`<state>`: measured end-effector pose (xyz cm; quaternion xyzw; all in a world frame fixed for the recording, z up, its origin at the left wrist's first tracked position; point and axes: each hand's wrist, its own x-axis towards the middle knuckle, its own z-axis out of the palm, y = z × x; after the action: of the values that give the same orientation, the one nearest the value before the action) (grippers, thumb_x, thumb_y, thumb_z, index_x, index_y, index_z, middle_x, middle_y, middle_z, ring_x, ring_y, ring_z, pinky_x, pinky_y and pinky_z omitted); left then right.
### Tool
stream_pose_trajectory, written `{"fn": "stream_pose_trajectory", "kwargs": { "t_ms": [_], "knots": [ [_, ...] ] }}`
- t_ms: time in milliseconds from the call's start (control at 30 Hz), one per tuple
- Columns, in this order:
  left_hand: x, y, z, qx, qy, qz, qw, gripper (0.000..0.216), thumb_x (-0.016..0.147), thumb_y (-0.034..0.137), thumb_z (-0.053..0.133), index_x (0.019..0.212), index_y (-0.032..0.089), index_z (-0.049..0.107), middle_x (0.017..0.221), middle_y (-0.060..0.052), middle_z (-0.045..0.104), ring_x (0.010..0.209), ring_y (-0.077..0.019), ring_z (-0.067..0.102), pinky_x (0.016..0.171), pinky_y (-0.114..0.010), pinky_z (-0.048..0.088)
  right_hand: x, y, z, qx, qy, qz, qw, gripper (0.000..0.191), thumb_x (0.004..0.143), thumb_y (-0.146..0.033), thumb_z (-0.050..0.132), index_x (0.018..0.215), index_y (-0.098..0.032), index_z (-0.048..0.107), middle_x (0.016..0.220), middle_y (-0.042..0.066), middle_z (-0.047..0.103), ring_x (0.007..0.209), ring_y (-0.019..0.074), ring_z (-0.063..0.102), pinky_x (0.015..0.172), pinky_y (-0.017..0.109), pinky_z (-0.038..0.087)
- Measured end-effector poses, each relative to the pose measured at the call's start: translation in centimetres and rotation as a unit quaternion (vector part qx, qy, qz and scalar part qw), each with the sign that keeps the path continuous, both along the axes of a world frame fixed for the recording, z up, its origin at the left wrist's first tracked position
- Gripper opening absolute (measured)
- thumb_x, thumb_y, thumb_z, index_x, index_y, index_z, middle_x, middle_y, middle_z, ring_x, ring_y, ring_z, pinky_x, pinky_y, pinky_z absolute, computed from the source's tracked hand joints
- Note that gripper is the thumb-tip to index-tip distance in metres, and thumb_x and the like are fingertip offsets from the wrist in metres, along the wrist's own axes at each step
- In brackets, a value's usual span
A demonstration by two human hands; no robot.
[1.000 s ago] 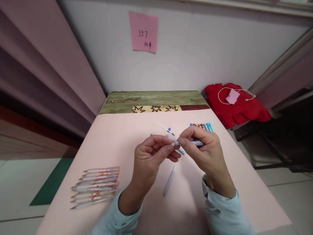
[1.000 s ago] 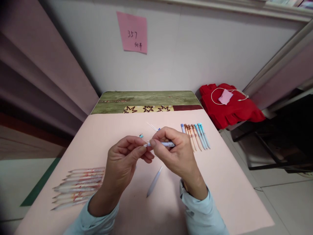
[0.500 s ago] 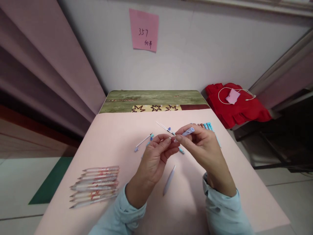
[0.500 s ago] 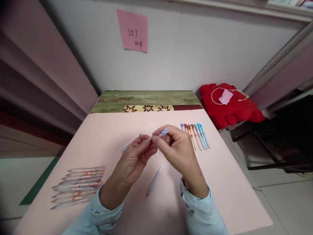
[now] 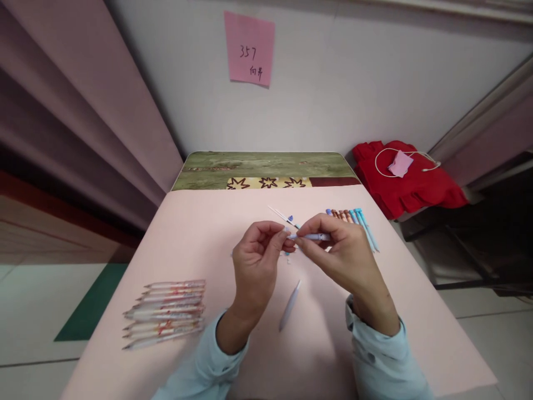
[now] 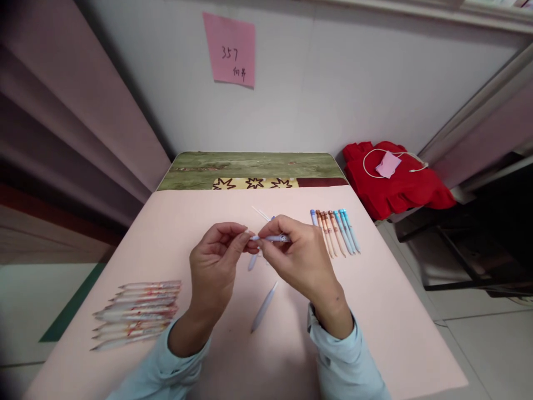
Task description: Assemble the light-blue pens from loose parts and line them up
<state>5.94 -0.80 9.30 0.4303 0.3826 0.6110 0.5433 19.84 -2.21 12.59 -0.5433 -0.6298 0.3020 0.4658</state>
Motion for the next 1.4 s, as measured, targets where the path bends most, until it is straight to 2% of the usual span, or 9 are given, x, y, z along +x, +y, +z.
{"fn": "stream_pose_trajectory", "kwargs": {
  "t_ms": [167, 267, 400, 600, 700, 800, 1033, 1200, 1400],
  "knots": [
    [-0.2, -0.1, 0.0, 0.067, 0.063, 0.028, 0.995, 0.004, 0.086, 0.019, 0.067, 0.088, 0.019, 0.064, 0.072, 0.003, 0.069, 0.063, -0.0100, 0.067, 0.064, -0.021, 0.057, -0.4, 0.3, 0.0, 0.083, -0.124, 0.014, 0.989, 0.022, 0.077, -0.008, 0.060, 0.089, -0.022, 0.072, 0.079, 0.000, 0.070, 0.058, 0.0095, 0.059, 0.051, 0.020, 0.044],
    [-0.1, -0.1, -0.1, 0.067, 0.075, 0.039, 0.994, 0.004, 0.086, 0.019, 0.067, 0.087, 0.019, 0.064, 0.072, 0.002, 0.068, 0.064, -0.0099, 0.067, 0.062, -0.019, 0.055, -0.7, 0.4, -0.1, 0.112, -0.165, 0.002, 0.980, 0.016, 0.079, -0.012, 0.065, 0.089, -0.022, 0.071, 0.076, -0.002, 0.068, 0.054, 0.0086, 0.053, 0.053, 0.022, 0.041],
    [-0.1, -0.2, -0.3, 0.080, 0.115, 0.066, 0.988, 0.004, 0.086, 0.020, 0.067, 0.088, 0.019, 0.064, 0.074, 0.002, 0.068, 0.065, -0.0096, 0.065, 0.060, -0.018, 0.053, -1.0, 0.3, -0.3, 0.148, -0.207, -0.023, 0.967, 0.007, 0.081, -0.016, 0.067, 0.084, -0.022, 0.069, 0.076, -0.002, 0.067, 0.058, 0.0090, 0.055, 0.057, 0.022, 0.041],
    [-0.2, -0.4, -1.3, 0.111, 0.177, 0.089, 0.974, 0.006, 0.088, 0.023, 0.064, 0.094, 0.020, 0.066, 0.085, 0.000, 0.069, 0.076, -0.0122, 0.066, 0.070, -0.023, 0.054, -1.7, 0.0, -0.7, 0.165, -0.263, -0.065, 0.948, 0.005, 0.082, -0.016, 0.062, 0.083, -0.020, 0.065, 0.078, 0.000, 0.067, 0.061, 0.0108, 0.058, 0.059, 0.024, 0.040],
    [-0.2, -0.5, -1.2, 0.100, 0.182, 0.090, 0.974, 0.007, 0.088, 0.022, 0.064, 0.095, 0.021, 0.066, 0.087, 0.000, 0.069, 0.078, -0.0127, 0.066, 0.074, -0.023, 0.054, -2.2, -0.1, -0.9, 0.166, -0.290, -0.098, 0.937, 0.005, 0.081, -0.018, 0.060, 0.081, -0.020, 0.064, 0.078, 0.001, 0.066, 0.064, 0.0128, 0.059, 0.058, 0.025, 0.040],
    [-0.1, -0.6, -0.7, 0.077, 0.164, 0.089, 0.979, 0.006, 0.087, 0.022, 0.066, 0.093, 0.021, 0.067, 0.086, 0.000, 0.070, 0.079, -0.0137, 0.067, 0.076, -0.024, 0.055, -2.6, -0.1, -1.1, 0.184, -0.293, -0.113, 0.931, 0.007, 0.079, -0.016, 0.057, 0.076, -0.020, 0.062, 0.074, 0.001, 0.065, 0.062, 0.0129, 0.057, 0.057, 0.025, 0.039],
    [-0.6, -0.3, 0.9, 0.017, 0.069, 0.040, 0.997, 0.008, 0.083, 0.023, 0.071, 0.087, 0.018, 0.067, 0.072, 0.000, 0.071, 0.065, -0.0134, 0.069, 0.066, -0.024, 0.056, -1.6, 0.4, -0.4, 0.223, -0.228, -0.116, 0.941, 0.009, 0.073, -0.013, 0.057, 0.070, -0.021, 0.057, 0.065, -0.002, 0.058, 0.053, 0.0107, 0.046, 0.053, 0.025, 0.037],
    [-1.0, -0.1, 0.9, 0.002, 0.049, -0.014, 0.999, 0.008, 0.081, 0.022, 0.073, 0.086, 0.017, 0.070, 0.069, 0.000, 0.071, 0.063, -0.0133, 0.068, 0.063, -0.023, 0.057, -1.0, 0.2, 0.3, 0.245, -0.196, -0.128, 0.941, 0.011, 0.072, -0.012, 0.057, 0.069, -0.022, 0.055, 0.061, -0.003, 0.055, 0.052, 0.0114, 0.044, 0.052, 0.025, 0.038],
    [-0.9, -0.3, 0.8, -0.038, -0.031, -0.066, 0.997, 0.007, 0.080, 0.020, 0.074, 0.085, 0.017, 0.071, 0.070, -0.001, 0.071, 0.063, -0.0124, 0.067, 0.062, -0.023, 0.057, -1.3, -0.1, 0.3, 0.258, -0.185, -0.113, 0.942, 0.010, 0.074, -0.015, 0.059, 0.070, -0.023, 0.054, 0.061, -0.003, 0.054, 0.052, 0.0115, 0.044, 0.051, 0.026, 0.039]
  ]
}}
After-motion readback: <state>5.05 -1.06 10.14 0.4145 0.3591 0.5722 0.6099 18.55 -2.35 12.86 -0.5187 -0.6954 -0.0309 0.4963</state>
